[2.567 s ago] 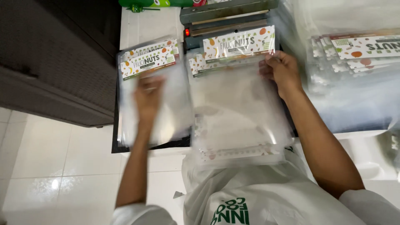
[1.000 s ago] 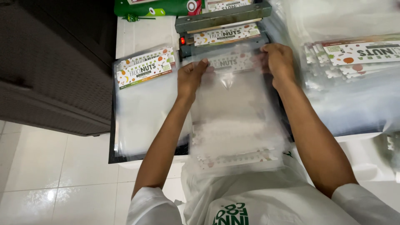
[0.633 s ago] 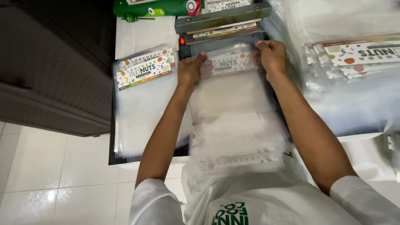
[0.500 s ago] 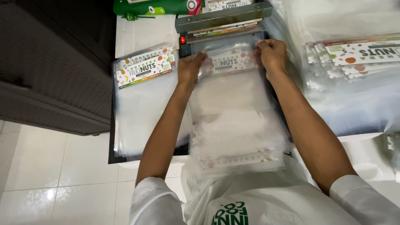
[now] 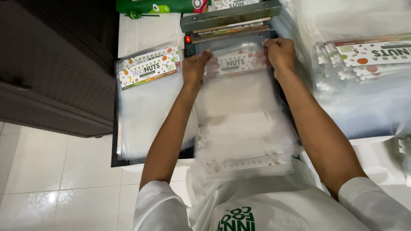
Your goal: Sealing plastic bags containing nuts using a manual heat sealer
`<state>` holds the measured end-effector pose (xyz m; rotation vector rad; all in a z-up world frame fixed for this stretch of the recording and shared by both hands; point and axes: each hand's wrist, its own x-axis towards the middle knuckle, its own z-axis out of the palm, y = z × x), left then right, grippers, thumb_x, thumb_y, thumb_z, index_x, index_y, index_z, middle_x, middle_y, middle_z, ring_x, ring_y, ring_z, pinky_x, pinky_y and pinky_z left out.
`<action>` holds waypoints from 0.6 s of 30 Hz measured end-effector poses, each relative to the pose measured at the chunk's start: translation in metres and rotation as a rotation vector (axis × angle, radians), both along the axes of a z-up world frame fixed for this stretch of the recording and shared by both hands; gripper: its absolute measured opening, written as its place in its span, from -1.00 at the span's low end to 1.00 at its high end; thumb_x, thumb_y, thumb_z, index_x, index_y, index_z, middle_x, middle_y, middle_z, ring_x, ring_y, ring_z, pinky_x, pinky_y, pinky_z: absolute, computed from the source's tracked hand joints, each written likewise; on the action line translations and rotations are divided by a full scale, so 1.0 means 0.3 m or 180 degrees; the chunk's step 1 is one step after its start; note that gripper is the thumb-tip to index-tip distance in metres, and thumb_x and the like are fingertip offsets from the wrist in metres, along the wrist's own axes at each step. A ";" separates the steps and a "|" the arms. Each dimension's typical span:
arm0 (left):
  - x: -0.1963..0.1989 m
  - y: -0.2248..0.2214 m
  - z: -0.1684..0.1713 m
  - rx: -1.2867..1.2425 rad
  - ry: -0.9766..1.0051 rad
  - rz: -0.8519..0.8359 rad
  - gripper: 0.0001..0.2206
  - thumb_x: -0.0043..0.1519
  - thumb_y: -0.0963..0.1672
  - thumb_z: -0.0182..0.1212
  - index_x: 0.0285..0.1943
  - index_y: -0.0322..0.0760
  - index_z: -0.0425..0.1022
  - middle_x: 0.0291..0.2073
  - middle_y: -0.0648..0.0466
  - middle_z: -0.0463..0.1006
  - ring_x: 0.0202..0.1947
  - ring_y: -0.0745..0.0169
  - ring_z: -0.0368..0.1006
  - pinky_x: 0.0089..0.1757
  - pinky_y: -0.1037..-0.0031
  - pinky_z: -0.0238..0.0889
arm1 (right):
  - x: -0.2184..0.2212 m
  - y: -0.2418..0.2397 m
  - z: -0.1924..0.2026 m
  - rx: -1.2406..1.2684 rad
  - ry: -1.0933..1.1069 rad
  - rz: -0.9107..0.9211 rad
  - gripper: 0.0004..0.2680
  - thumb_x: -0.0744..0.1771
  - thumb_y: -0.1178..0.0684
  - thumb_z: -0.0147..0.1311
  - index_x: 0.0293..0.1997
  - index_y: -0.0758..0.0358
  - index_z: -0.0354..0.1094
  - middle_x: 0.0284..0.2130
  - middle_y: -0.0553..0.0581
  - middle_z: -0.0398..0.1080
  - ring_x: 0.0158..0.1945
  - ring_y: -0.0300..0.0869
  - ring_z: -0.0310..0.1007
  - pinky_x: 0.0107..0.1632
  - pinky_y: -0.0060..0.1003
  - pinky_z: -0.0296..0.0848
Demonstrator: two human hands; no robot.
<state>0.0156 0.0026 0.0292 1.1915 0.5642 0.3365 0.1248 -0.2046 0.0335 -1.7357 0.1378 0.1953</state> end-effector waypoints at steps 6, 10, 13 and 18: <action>0.016 0.011 -0.008 0.0187 0.0203 0.0175 -0.74 0.05 -0.05 0.41 -0.37 -0.39 0.60 -0.31 -0.15 0.74 -0.37 0.12 0.66 -0.28 0.39 0.57 | 0.030 0.006 -0.028 -0.0086 -0.0101 -0.0059 -0.84 0.38 0.02 0.06 -0.38 0.11 0.46 -0.52 -0.03 0.51 -0.60 -0.25 0.47 -0.64 -0.33 0.39; 0.040 0.030 -0.025 0.0118 0.0244 0.0160 -0.71 0.07 -0.06 0.41 -0.25 -0.46 0.64 -0.35 -0.16 0.73 -0.50 0.14 0.60 -0.49 0.33 0.56 | 0.068 -0.002 -0.074 -0.0259 -0.0282 -0.0119 -0.87 0.34 -0.05 0.15 -0.40 0.03 0.52 -0.53 -0.11 0.50 -0.56 -0.31 0.45 -0.56 -0.35 0.32; 0.053 0.060 -0.056 0.0872 0.0372 0.0183 -0.74 0.07 0.00 0.42 -0.39 -0.28 0.72 -0.51 0.13 0.67 -0.50 0.40 0.48 -0.39 0.55 0.28 | 0.065 -0.016 -0.064 0.0011 -0.0075 0.0003 -0.86 0.38 0.05 0.00 -0.32 0.02 0.50 -0.54 -0.04 0.55 -0.59 -0.33 0.51 -0.63 -0.42 0.33; 0.044 0.055 -0.019 0.0854 0.0258 0.0000 -0.69 0.18 0.00 0.30 -0.24 -0.37 0.64 -0.57 0.02 0.57 -0.78 0.31 0.21 -0.67 0.50 0.07 | 0.077 -0.111 -0.113 0.3183 0.0679 0.1009 -0.53 0.27 0.28 -0.13 0.39 0.30 0.19 -0.09 0.49 0.52 -0.10 -0.03 0.64 -0.24 -0.45 0.61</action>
